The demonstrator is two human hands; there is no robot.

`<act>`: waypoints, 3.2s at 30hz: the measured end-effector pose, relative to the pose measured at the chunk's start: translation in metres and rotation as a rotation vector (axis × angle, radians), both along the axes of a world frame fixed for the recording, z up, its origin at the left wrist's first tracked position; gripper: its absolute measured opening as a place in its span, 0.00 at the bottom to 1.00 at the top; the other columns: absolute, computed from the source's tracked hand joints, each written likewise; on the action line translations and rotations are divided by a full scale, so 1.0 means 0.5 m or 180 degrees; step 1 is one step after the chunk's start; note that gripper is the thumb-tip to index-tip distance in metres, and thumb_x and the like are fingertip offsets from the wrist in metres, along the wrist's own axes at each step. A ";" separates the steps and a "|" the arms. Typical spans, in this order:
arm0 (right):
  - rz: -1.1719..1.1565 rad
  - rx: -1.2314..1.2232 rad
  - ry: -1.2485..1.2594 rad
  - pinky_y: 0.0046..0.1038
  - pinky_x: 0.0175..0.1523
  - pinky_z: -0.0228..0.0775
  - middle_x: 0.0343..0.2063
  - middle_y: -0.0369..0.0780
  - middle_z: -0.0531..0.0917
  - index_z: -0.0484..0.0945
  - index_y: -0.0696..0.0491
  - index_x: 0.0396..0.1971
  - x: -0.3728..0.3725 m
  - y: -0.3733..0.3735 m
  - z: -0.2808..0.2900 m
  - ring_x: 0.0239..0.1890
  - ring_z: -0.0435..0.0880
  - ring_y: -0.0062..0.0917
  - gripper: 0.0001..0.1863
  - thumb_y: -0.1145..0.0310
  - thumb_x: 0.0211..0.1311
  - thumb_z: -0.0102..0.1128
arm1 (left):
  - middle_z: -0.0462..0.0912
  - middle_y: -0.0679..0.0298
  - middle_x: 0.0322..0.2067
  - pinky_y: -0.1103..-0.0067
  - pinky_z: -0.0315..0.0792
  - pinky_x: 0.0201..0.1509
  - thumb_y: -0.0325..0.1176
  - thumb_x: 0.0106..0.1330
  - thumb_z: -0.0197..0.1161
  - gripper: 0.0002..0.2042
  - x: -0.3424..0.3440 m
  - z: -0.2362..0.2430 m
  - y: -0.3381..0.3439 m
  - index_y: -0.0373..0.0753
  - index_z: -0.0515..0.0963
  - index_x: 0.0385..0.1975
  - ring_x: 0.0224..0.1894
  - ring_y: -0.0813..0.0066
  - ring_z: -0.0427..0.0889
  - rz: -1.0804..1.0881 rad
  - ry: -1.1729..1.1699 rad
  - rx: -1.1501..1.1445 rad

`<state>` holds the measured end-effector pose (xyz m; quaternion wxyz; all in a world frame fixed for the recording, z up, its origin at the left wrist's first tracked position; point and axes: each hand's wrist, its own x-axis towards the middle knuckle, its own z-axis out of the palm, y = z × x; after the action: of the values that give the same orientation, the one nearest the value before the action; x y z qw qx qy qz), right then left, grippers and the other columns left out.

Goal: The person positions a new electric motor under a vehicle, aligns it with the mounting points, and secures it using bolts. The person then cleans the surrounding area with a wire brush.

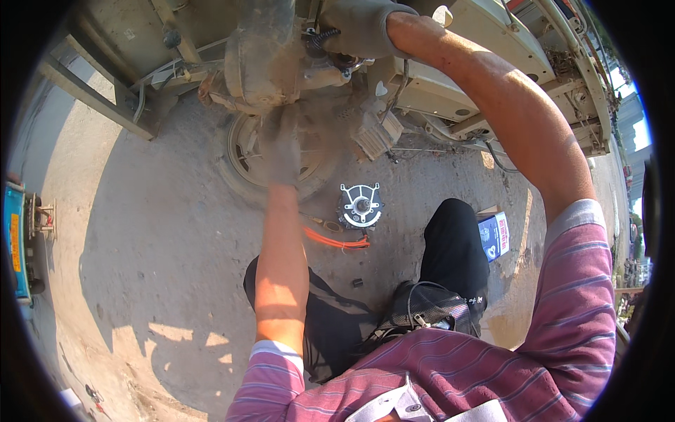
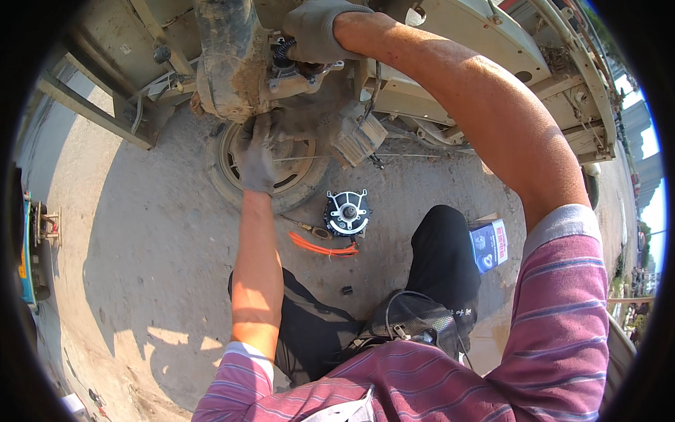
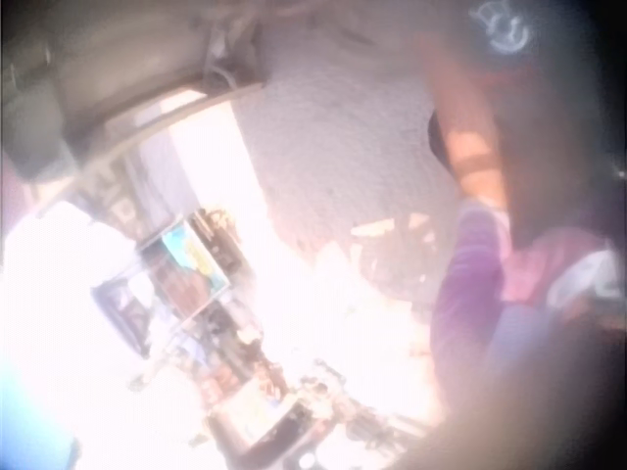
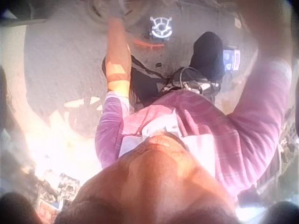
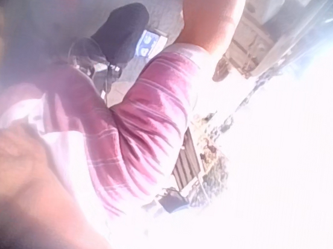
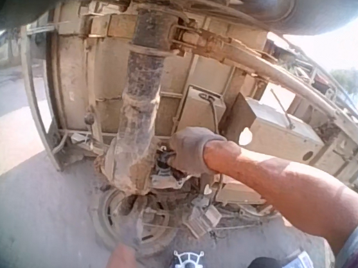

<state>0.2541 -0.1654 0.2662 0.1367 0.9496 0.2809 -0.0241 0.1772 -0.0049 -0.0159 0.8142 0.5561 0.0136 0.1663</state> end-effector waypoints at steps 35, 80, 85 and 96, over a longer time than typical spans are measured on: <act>-0.0054 0.0220 0.0143 0.45 0.60 0.81 0.45 0.55 0.91 0.89 0.55 0.49 -0.073 -0.035 0.019 0.52 0.91 0.48 0.25 0.48 0.70 0.61 | 0.91 0.57 0.52 0.72 0.83 0.53 0.40 0.81 0.66 0.18 -0.027 0.047 -0.012 0.33 0.82 0.59 0.53 0.70 0.88 -0.0255 0.0314 -0.0391; -0.0044 0.2850 0.1601 0.27 0.41 0.84 0.34 0.41 0.91 0.87 0.54 0.56 -0.301 -0.181 -0.105 0.32 0.91 0.22 0.20 0.57 0.72 0.70 | 0.92 0.60 0.47 0.76 0.79 0.58 0.40 0.79 0.69 0.17 -0.049 0.063 0.040 0.30 0.86 0.53 0.50 0.74 0.88 0.0286 -0.0110 -0.0160; -0.0613 0.2744 0.1912 0.28 0.41 0.81 0.33 0.40 0.90 0.87 0.55 0.54 -0.354 -0.265 -0.279 0.33 0.88 0.22 0.21 0.55 0.73 0.71 | 0.92 0.57 0.48 0.73 0.80 0.61 0.40 0.80 0.68 0.17 -0.048 0.032 0.071 0.30 0.84 0.55 0.50 0.71 0.89 0.0276 -0.0187 0.0472; -0.1786 0.3204 0.2783 0.24 0.37 0.77 0.36 0.37 0.88 0.82 0.61 0.55 -0.331 -0.371 -0.600 0.36 0.85 0.17 0.19 0.61 0.76 0.67 | 0.91 0.50 0.49 0.69 0.83 0.63 0.39 0.81 0.66 0.17 -0.096 0.027 0.073 0.27 0.82 0.54 0.54 0.62 0.90 0.0363 0.0058 0.0509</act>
<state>0.0886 -0.3507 -0.0336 -0.4534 0.8374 0.0326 -0.3036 0.1294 0.0317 -0.0025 0.7562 0.6192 0.0393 0.2078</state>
